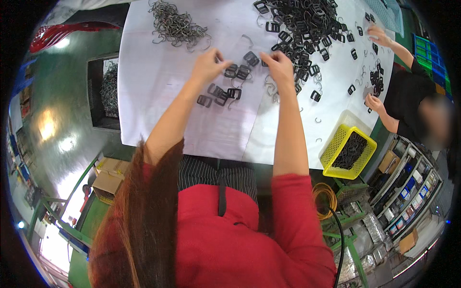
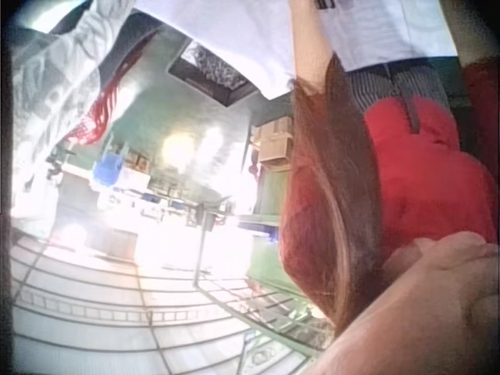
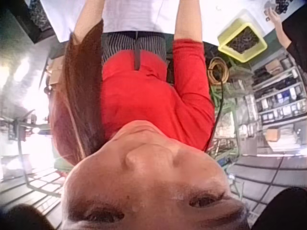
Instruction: The person repeatedly picks up small black plastic fasteners and metal hooks from a white table, separates them, and places the fasteners into a yellow basket. The person also gathers the metal hooks into a pile and folds the table covering to collect them.
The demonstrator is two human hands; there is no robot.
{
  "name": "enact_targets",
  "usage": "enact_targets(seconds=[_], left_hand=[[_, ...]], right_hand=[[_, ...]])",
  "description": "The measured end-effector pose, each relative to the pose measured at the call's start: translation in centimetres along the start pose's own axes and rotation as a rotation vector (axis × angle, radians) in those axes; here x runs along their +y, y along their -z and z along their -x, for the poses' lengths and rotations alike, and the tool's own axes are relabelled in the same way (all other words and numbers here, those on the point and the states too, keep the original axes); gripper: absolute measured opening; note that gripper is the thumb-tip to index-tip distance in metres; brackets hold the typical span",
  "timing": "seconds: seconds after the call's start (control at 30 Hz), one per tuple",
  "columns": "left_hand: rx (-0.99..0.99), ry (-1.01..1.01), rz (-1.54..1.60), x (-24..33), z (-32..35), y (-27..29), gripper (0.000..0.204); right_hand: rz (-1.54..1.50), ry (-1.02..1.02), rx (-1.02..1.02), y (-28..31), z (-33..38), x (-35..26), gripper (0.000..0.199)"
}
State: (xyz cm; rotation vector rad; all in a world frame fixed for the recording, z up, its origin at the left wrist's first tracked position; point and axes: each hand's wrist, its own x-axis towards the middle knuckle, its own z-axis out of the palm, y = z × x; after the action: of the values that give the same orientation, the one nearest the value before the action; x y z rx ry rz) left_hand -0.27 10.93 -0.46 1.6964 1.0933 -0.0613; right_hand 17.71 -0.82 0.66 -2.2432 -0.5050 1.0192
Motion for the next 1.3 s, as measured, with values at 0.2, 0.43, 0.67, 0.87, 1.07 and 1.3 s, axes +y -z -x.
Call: enact_targets(seconds=[0.2, 0.43, 0.67, 0.87, 1.07, 1.3], left_hand=[[0.062, -0.232, -0.374, -1.5, 0.8, -4.0, 0.027], [-0.168, -0.128, -0.080, -3.0, 2.0, -0.8, 0.020], [-0.537, 0.087, 1.061, -1.0, 4.0, 2.1, 0.012], [-0.098, 0.114, 0.310, -0.4, 1.5, -3.1, 0.028], [0.082, -0.075, -0.295, 0.9, 1.7, -7.4, 0.032], [-0.385, 0.243, 0.376, -0.4, 0.8, -1.5, 0.020]], right_hand=[[0.789, 0.131, -0.103, -3.5, -1.6, -2.9, 0.034], [0.259, -0.031, -0.070, 2.1, 1.5, 1.2, 0.030], [-0.264, -0.155, -0.013, 4.2, 5.1, 4.7, 0.024], [-0.331, -0.232, 0.079, 4.9, 8.1, 7.6, 0.021], [-0.694, -0.207, -0.065, 6.0, 9.6, 9.0, 0.020], [-1.286, -0.053, -0.338, 4.6, 11.2, 8.3, 0.024]])
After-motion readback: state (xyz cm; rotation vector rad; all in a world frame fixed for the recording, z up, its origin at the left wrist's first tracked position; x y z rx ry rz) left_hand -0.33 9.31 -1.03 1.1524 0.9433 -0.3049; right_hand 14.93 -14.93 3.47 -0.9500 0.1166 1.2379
